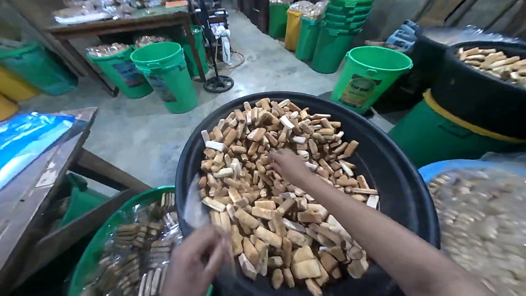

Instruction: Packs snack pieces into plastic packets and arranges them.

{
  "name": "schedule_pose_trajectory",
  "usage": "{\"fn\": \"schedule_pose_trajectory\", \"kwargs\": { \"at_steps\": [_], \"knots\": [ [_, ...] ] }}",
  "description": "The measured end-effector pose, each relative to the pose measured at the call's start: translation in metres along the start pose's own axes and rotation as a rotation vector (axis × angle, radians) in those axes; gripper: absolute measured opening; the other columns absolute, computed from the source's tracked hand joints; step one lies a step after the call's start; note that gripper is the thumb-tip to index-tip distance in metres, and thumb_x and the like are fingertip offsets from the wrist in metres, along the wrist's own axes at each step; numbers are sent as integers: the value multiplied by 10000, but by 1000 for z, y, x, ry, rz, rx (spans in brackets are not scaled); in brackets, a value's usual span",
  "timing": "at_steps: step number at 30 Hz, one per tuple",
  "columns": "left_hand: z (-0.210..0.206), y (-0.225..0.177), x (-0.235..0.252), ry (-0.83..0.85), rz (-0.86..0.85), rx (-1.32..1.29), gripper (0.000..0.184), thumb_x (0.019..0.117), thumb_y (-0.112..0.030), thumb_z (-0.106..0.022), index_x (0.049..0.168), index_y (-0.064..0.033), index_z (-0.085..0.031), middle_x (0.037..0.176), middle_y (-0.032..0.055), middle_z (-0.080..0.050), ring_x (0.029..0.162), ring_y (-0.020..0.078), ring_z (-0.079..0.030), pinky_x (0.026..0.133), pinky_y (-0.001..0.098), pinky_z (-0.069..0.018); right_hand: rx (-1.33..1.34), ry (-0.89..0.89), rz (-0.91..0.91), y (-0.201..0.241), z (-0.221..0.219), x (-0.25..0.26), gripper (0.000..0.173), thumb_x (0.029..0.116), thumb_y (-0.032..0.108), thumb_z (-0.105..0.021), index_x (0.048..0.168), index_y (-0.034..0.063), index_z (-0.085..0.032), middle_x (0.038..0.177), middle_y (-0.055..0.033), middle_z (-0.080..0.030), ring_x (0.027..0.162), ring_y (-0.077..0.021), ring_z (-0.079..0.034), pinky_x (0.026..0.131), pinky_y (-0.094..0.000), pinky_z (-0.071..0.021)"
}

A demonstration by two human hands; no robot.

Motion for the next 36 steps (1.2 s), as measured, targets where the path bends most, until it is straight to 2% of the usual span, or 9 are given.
{"fn": "schedule_pose_trajectory", "kwargs": {
  "at_steps": [4,7,12,16,20,24,28,33,36],
  "knots": [
    [34,-46,51,-458,-220,-92,157,1013,-259,-639,940,-140,-567,787,-96,-649,612,-17,-634,523,170,-573,-141,37,-24,-13,-18,32,386,1060,150,-540,1441,145,-593,1440,-283,-512,1376,-479,-449,1085,-622,-415],
    [35,-79,82,-550,-377,79,153,1037,-181,-586,1107,-45,-577,912,-3,-686,701,28,-663,614,201,-588,-202,-2,16,-13,-25,32,382,1068,162,-530,1443,111,-579,1469,-275,-489,1385,-475,-439,1081,-645,-392],
    [-21,-84,151,-307,-302,437,316,982,28,-563,1270,-32,-679,1331,175,-626,1190,318,-633,992,471,-526,-222,-9,141,-2,-28,2,379,1078,120,-463,1407,-61,-509,1351,-316,-569,1285,-478,-551,1089,-605,-415],
    [-92,-9,181,116,-82,552,289,954,70,-567,1181,-17,-724,1268,173,-676,1189,389,-619,1023,560,-470,-112,87,8,-22,-18,-35,415,1076,137,-466,1469,12,-507,1411,-292,-541,1240,-490,-580,1021,-631,-469],
    [-136,39,180,548,164,595,298,1029,-190,-580,1260,-28,-673,1329,190,-629,1286,378,-562,1082,561,-423,238,45,-144,-37,7,-56,437,1071,194,-531,1450,-21,-519,1371,-291,-579,1266,-422,-577,1091,-559,-430],
    [-137,19,180,470,115,296,375,960,-49,-638,1331,3,-614,1367,201,-588,1219,341,-595,1033,503,-477,469,-81,-72,-18,34,-65,376,1007,171,-664,1350,32,-598,1226,-204,-653,1035,-270,-681,933,-445,-554],
    [-134,0,176,348,7,234,457,955,64,-547,1400,-41,-564,1485,170,-494,1245,312,-585,1002,463,-511,-24,-255,101,12,40,-71,352,965,-10,-631,1318,-14,-623,1266,-275,-574,995,-413,-681,858,-518,-579],
    [-112,-16,174,128,-109,164,526,948,95,-527,1459,-34,-531,1528,188,-453,1325,338,-526,1035,479,-491,162,-175,26,34,64,-75,379,977,35,-647,1352,-2,-604,1489,-231,-443,1193,-353,-614,981,-459,-541],
    [-104,-45,163,89,-213,-10,495,932,84,-556,1410,-40,-588,1462,159,-530,1253,254,-576,974,402,-525,148,-192,18,37,68,-69,245,937,15,-693,1170,-54,-663,1223,-255,-626,1070,-388,-661,928,-525,-540]
  ]
}}
Point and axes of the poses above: each hand's wrist, its own x-axis towards the middle knuckle, its own z-axis out of the back of the hand, y = z × x, the point moved 7 cm from there along x, towards the middle knuckle
